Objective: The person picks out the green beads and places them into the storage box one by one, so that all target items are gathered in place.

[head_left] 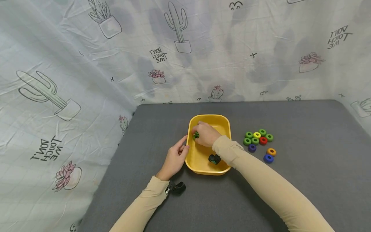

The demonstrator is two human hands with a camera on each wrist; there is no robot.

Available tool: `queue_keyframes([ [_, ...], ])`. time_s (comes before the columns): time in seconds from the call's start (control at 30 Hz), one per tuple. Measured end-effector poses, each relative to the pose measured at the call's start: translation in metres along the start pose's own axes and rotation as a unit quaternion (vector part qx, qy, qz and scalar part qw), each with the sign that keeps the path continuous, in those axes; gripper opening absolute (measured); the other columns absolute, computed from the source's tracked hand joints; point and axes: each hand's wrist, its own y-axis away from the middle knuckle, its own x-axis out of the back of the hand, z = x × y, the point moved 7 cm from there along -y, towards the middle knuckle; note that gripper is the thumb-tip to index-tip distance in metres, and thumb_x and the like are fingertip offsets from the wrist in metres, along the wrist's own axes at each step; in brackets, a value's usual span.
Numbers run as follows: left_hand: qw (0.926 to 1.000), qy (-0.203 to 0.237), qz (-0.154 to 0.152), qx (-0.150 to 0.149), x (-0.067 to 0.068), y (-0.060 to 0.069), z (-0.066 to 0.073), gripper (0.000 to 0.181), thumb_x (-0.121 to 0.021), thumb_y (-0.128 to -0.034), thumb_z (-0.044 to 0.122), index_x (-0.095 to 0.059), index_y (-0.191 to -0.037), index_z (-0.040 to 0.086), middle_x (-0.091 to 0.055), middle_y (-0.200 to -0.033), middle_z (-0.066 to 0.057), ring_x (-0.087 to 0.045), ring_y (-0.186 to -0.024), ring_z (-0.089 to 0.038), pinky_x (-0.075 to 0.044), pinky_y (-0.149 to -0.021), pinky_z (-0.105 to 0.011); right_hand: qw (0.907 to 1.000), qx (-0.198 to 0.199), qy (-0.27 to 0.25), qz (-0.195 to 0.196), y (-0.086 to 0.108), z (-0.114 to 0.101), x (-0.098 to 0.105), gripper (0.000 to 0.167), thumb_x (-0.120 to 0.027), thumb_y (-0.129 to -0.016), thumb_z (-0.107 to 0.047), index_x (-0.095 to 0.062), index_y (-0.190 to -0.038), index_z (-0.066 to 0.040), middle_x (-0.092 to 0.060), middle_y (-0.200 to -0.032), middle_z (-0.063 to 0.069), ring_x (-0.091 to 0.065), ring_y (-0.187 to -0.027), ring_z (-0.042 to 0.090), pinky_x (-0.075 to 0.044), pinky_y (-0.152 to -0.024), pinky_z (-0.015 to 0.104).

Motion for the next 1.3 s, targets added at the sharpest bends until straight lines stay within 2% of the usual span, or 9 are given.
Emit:
queue_keyframes([
  [0.07, 1.0, 0.001, 0.0, -0.005, -0.001, -0.001, -0.006, 0.048, -0.055, -0.1083, 0.009, -0.048, -0.155, 0.004, -0.044, -0.067, 0.001, -0.035, -0.053, -0.004, -0.032, -0.056, -0.02, 1.0, -0.002, -0.006, 0.002, 0.001, 0.0, 0.001, 0.023, -0.078, -0.091, -0.007, -0.078, -0.114, -0.004, -0.068, -0.111, 0.014, -0.059, -0.093, 0.025, -0.054, -0.091, 0.038],
  [0.23, 0.9998, 0.007, -0.006, -0.016, 0.0, -0.001, -0.007, 0.047, -0.056, -0.1085, 0.013, -0.05, -0.155, 0.009, -0.044, -0.067, 0.002, -0.036, -0.052, -0.005, -0.034, -0.056, -0.021, 0.9996, 0.0, -0.027, 0.011, 0.003, -0.002, 0.006, 0.022, -0.078, -0.091, -0.008, -0.078, -0.113, -0.004, -0.07, -0.112, 0.015, -0.06, -0.096, 0.026, -0.054, -0.091, 0.039],
  [0.53, 0.9996, -0.006, -0.012, -0.027, 0.001, -0.001, -0.005, 0.048, -0.054, -0.1094, 0.014, -0.048, -0.156, 0.008, -0.044, -0.066, 0.002, -0.035, -0.053, -0.003, -0.034, -0.056, -0.02, 0.9985, 0.014, -0.051, 0.014, 0.008, -0.004, 0.012, 0.025, -0.077, -0.092, -0.01, -0.077, -0.117, -0.003, -0.072, -0.115, 0.015, -0.063, -0.101, 0.026, -0.054, -0.093, 0.04],
  [0.77, 0.9996, -0.008, -0.011, -0.026, 0.001, -0.001, -0.005, 0.047, -0.054, -0.1096, 0.015, -0.048, -0.156, 0.006, -0.045, -0.066, 0.002, -0.036, -0.053, -0.004, -0.035, -0.056, -0.02, 0.9952, 0.014, -0.092, 0.03, 0.021, -0.006, 0.026, 0.027, -0.077, -0.092, -0.01, -0.075, -0.119, -0.003, -0.069, -0.116, 0.017, -0.065, -0.088, 0.021, -0.057, -0.083, 0.036],
  [0.9, 0.9997, 0.002, -0.01, -0.022, 0.0, -0.001, -0.006, 0.047, -0.055, -0.1094, 0.015, -0.049, -0.156, 0.009, -0.045, -0.067, 0.001, -0.037, -0.053, -0.005, -0.035, -0.056, -0.02, 0.994, 0.014, -0.102, 0.036, 0.031, -0.011, 0.035, 0.029, -0.078, -0.093, -0.012, -0.075, -0.12, -0.004, -0.067, -0.118, 0.017, -0.065, -0.085, 0.019, -0.057, -0.083, 0.036],
  [1.13, 0.9998, 0.004, 0.0, -0.017, 0.0, -0.003, -0.007, 0.047, -0.056, -0.1088, 0.013, -0.05, -0.155, 0.009, -0.042, -0.067, 0.001, -0.035, -0.052, -0.005, -0.033, -0.055, -0.02, 0.9932, 0.007, -0.11, 0.037, 0.048, -0.016, 0.047, 0.03, -0.079, -0.093, -0.015, -0.075, -0.12, -0.006, -0.064, -0.119, 0.016, -0.069, -0.1, 0.029, -0.056, -0.089, 0.041],
  [1.3, 0.9999, -0.008, 0.005, -0.011, -0.001, -0.002, -0.004, 0.047, -0.054, -0.1081, 0.006, -0.048, -0.154, 0.001, -0.039, -0.065, 0.0, -0.032, -0.052, -0.004, -0.031, -0.055, -0.02, 0.9935, 0.002, -0.109, 0.034, 0.06, -0.017, 0.051, 0.03, -0.08, -0.092, -0.017, -0.075, -0.121, -0.01, -0.064, -0.119, 0.01, -0.065, -0.103, 0.027, -0.056, -0.089, 0.041],
])
